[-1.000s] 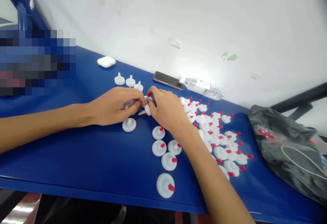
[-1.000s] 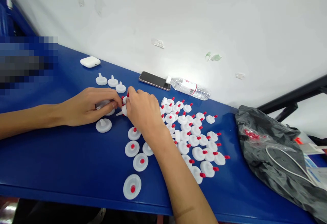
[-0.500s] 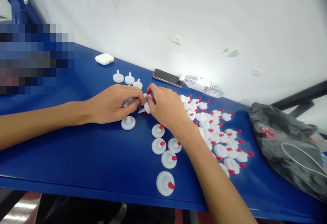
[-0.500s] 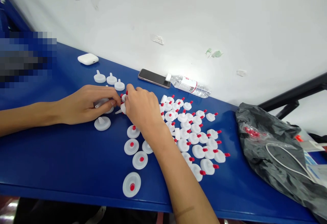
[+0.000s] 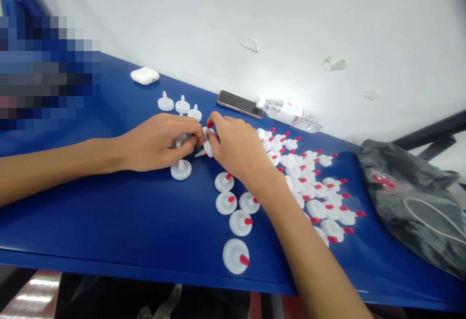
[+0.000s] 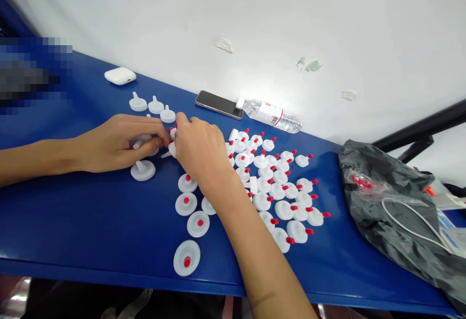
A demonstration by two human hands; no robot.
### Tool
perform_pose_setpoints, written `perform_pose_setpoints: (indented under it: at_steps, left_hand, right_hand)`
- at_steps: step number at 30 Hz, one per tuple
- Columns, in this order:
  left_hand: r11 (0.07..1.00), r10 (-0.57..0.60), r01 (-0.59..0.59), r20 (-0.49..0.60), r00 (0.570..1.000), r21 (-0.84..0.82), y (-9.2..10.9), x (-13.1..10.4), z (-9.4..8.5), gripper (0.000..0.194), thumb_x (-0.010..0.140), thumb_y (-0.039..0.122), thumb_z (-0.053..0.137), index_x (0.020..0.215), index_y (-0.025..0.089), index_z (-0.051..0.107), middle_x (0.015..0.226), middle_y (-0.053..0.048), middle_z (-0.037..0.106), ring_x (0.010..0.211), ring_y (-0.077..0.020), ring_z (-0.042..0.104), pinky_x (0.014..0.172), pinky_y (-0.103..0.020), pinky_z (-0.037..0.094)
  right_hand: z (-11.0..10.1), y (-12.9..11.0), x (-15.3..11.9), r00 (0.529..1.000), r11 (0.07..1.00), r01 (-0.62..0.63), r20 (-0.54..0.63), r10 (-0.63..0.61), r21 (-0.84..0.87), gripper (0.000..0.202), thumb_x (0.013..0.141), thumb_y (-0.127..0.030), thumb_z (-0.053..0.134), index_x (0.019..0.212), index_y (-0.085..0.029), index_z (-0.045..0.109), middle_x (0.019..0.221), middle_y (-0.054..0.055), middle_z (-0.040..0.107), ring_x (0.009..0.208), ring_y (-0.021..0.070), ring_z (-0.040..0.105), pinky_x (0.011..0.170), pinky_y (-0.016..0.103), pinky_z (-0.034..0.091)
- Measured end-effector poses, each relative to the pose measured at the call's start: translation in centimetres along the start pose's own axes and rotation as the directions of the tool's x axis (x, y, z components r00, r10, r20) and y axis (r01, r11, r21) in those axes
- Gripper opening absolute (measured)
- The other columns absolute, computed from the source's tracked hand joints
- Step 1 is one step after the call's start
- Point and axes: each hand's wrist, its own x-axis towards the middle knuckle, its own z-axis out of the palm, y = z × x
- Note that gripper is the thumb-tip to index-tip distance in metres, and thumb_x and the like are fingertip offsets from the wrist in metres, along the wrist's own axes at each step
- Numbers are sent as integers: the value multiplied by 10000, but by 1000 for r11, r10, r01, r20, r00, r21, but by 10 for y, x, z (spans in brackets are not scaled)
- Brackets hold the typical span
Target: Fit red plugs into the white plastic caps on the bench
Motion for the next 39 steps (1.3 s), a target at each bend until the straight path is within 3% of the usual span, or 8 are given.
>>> perform_pose_setpoints:
  at_steps: [15, 22, 28, 35, 39]
  left_hand:
    - [1000, 3, -3, -11, 1000, -18, -1, 0, 1, 172, 916, 178, 456, 949, 231, 618, 880, 18, 705, 725, -151, 631, 670, -264, 437]
    - [995, -94, 93, -8, 996, -41, 5, 1, -1, 198, 943, 257, 491, 1118, 234, 583, 894, 5, 717, 691, -155, 649, 651, -264, 459]
    - [991, -131, 128, -60, 990, -42, 7, 0, -2, 314, 984, 419, 543, 1246, 244, 535, 924, -6, 701, 623, -149, 622, 600, -279, 450]
    - [977, -207, 187, -260, 943, -99, 9, 1, -5, 398, 976, 409, 565, 1326, 267, 439, 1080, -39, 605, 663, -134, 598, 568, -284, 473]
    - [982, -186, 176, -253, 949, -61, 8, 1, -5, 381, 983, 426, 561, 1316, 258, 488, 1070, -47, 593, 726, -152, 592, 555, -280, 474]
  right_hand:
    - [1, 0, 2, 1000, 1000, -3, -14, 3, 16, 169, 1027, -184, 493, 1125, -164, 629, 935, 65, 722, 792, 211, 648, 600, 332, 293]
    - [2, 3, 3, 999, 1000, 22, -27, -22, 20, 183, 1024, -177, 491, 1115, -169, 649, 900, 48, 727, 802, 206, 655, 687, 339, 329]
    - [2, 5, 5, 985, 998, 3, -170, 6, 55, 215, 1050, -221, 473, 1071, -163, 679, 922, 58, 739, 828, 198, 662, 753, 331, 362]
    - [-4, 2, 3, 940, 958, -3, -325, 100, 287, 183, 1034, -275, 511, 928, -196, 637, 815, 0, 721, 721, 153, 631, 712, 303, 392]
    - [-7, -2, 1, 931, 931, 15, -345, 119, 364, 187, 1026, -254, 493, 873, -217, 594, 785, -12, 704, 682, 141, 613, 682, 295, 401]
